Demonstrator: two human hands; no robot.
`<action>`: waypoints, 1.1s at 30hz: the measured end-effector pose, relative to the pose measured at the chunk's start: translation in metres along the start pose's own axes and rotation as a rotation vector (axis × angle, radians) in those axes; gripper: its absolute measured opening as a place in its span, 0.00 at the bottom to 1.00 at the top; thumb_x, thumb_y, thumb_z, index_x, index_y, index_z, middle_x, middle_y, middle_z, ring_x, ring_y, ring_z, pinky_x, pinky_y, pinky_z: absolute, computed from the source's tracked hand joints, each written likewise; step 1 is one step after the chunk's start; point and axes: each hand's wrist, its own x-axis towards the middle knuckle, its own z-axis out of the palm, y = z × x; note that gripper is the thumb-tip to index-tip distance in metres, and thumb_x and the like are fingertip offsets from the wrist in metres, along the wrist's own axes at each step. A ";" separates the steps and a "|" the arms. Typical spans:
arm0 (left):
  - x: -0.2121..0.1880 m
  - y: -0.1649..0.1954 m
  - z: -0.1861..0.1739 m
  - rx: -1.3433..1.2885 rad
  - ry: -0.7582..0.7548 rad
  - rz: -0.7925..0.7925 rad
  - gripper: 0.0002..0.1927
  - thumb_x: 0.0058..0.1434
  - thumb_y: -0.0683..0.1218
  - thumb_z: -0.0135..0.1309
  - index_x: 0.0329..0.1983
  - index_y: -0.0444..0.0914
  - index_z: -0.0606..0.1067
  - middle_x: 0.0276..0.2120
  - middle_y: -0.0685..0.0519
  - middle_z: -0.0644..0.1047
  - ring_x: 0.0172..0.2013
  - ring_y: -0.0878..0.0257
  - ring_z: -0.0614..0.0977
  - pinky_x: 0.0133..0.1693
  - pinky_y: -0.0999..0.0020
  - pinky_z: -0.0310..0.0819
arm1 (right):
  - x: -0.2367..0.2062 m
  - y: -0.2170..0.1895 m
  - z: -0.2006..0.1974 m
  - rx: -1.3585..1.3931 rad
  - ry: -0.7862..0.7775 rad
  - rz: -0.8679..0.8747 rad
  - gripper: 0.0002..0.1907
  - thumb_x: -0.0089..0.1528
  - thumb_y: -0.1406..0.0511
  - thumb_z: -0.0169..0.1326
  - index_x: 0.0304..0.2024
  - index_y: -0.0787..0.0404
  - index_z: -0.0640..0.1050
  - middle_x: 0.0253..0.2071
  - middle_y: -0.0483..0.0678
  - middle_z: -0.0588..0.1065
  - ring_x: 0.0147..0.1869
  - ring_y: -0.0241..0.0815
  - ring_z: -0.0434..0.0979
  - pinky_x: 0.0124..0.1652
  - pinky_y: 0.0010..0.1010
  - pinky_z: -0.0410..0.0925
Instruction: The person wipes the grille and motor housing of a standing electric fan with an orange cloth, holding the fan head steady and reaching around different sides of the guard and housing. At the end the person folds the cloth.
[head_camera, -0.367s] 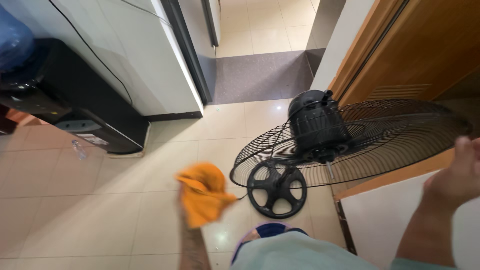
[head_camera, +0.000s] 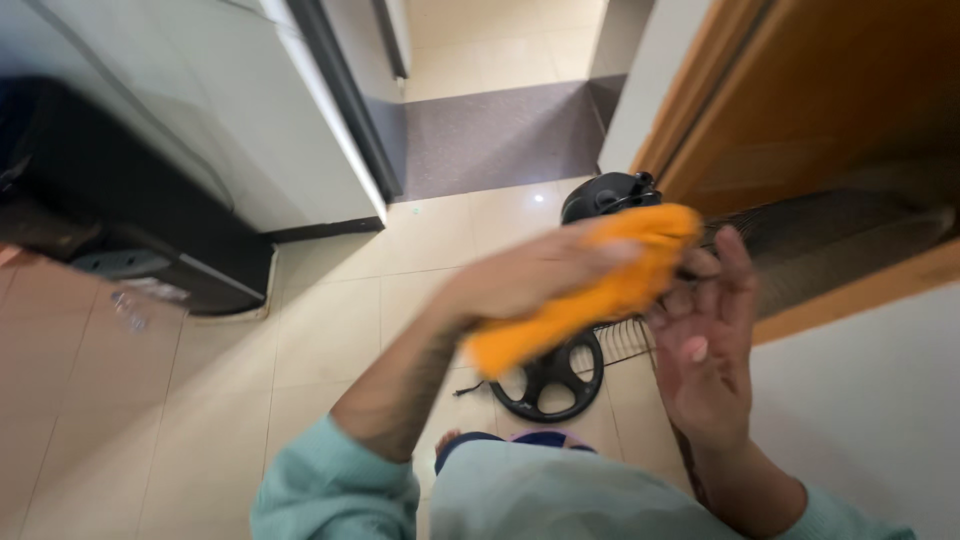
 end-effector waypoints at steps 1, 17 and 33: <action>0.025 -0.004 0.015 0.300 0.032 0.010 0.34 0.73 0.59 0.41 0.77 0.38 0.59 0.66 0.45 0.71 0.65 0.58 0.73 0.65 0.63 0.67 | 0.001 0.001 0.009 0.012 0.072 0.000 0.45 0.67 0.55 0.57 0.76 0.56 0.45 0.71 0.46 0.58 0.76 0.40 0.59 0.74 0.38 0.56; -0.025 0.037 0.085 0.641 -0.029 0.570 0.29 0.71 0.49 0.51 0.75 0.47 0.63 0.75 0.43 0.62 0.78 0.47 0.57 0.75 0.52 0.50 | -0.049 0.033 0.080 0.050 0.813 -0.196 0.33 0.71 0.55 0.40 0.77 0.57 0.55 0.79 0.45 0.58 0.82 0.41 0.57 0.76 0.42 0.52; 0.080 -0.044 0.062 -0.224 -0.077 0.390 0.30 0.71 0.36 0.38 0.77 0.35 0.59 0.74 0.46 0.63 0.74 0.57 0.65 0.74 0.63 0.57 | -0.010 0.002 0.099 -0.275 0.662 -0.235 0.31 0.74 0.58 0.42 0.76 0.64 0.54 0.79 0.57 0.55 0.84 0.51 0.54 0.76 0.47 0.53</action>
